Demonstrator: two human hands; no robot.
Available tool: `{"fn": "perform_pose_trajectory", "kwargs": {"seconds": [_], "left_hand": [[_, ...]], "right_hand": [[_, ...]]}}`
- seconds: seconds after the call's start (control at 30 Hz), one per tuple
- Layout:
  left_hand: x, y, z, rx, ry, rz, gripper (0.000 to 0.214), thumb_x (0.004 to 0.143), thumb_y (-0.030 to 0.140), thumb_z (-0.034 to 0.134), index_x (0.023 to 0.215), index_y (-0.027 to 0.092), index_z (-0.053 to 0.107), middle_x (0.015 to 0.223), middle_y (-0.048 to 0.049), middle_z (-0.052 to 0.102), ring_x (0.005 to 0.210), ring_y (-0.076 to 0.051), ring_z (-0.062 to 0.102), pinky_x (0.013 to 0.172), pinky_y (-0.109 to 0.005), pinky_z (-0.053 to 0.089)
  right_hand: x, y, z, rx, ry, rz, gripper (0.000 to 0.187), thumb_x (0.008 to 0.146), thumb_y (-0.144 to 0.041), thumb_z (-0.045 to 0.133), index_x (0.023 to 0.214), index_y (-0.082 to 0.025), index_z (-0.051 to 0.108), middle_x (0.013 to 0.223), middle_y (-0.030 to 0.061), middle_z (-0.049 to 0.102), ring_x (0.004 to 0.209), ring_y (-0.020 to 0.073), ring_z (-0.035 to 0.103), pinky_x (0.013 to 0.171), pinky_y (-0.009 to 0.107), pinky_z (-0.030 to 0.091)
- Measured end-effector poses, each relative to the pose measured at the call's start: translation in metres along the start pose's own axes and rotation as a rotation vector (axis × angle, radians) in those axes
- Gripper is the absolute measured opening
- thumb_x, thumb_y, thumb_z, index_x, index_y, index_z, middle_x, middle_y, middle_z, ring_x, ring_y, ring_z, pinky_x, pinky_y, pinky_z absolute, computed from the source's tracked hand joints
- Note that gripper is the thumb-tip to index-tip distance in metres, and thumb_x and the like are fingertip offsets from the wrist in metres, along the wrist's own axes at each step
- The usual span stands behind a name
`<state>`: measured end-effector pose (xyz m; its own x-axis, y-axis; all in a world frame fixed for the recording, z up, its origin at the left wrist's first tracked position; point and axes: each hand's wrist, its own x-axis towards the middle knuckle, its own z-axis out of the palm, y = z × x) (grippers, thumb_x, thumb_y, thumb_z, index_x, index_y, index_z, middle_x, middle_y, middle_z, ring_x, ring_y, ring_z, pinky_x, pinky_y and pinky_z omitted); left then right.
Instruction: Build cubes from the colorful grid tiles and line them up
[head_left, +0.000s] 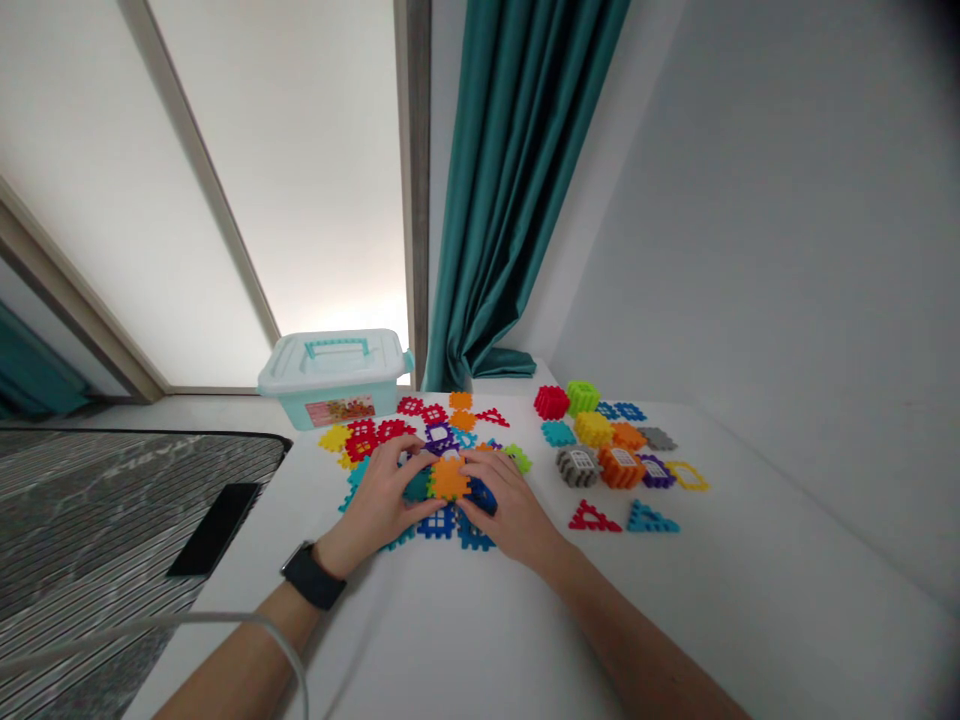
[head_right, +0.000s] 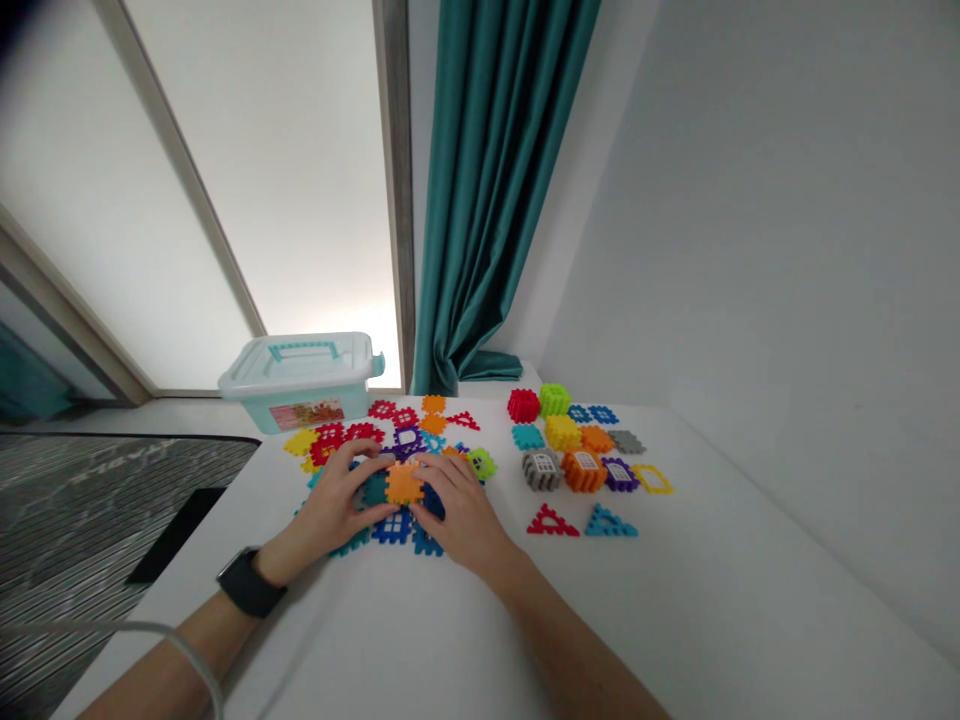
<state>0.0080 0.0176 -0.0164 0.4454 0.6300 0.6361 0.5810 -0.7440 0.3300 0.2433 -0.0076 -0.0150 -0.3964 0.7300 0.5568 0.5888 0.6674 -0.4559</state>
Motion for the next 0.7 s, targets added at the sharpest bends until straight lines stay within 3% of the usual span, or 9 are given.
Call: {"fn": "perform_pose_trajectory", "kwargs": {"seconds": [0.37,0.7], "left_hand": [[0.0005,0.0007,0.0005,0.004,-0.006,-0.011,0.048,0.082,0.041,0.078,0.123,0.023,0.061,0.124,-0.0133,0.056,0.115,-0.031,0.056,0.097,-0.049,0.05],[0.0015,0.0011,0.0005,0.02,-0.029,-0.027,0.047,0.082,0.04,0.078,0.123,0.024,0.061,0.124,-0.0127,0.056,0.116,-0.031,0.056,0.098,-0.05,0.05]], "right_hand": [[0.0005,-0.0014,-0.0017,-0.006,-0.005,-0.014,0.018,0.092,-0.022,0.06,0.109,-0.025,0.061,0.133,0.0101,0.064,0.126,0.026,0.057,0.112,0.053,0.04],[-0.0004,0.0015,0.0004,0.001,0.005,0.001,0.037,0.092,-0.023,0.062,0.129,-0.026,0.056,0.135,0.0107,0.063,0.127,0.0263,0.057,0.111,0.051,0.042]]}}
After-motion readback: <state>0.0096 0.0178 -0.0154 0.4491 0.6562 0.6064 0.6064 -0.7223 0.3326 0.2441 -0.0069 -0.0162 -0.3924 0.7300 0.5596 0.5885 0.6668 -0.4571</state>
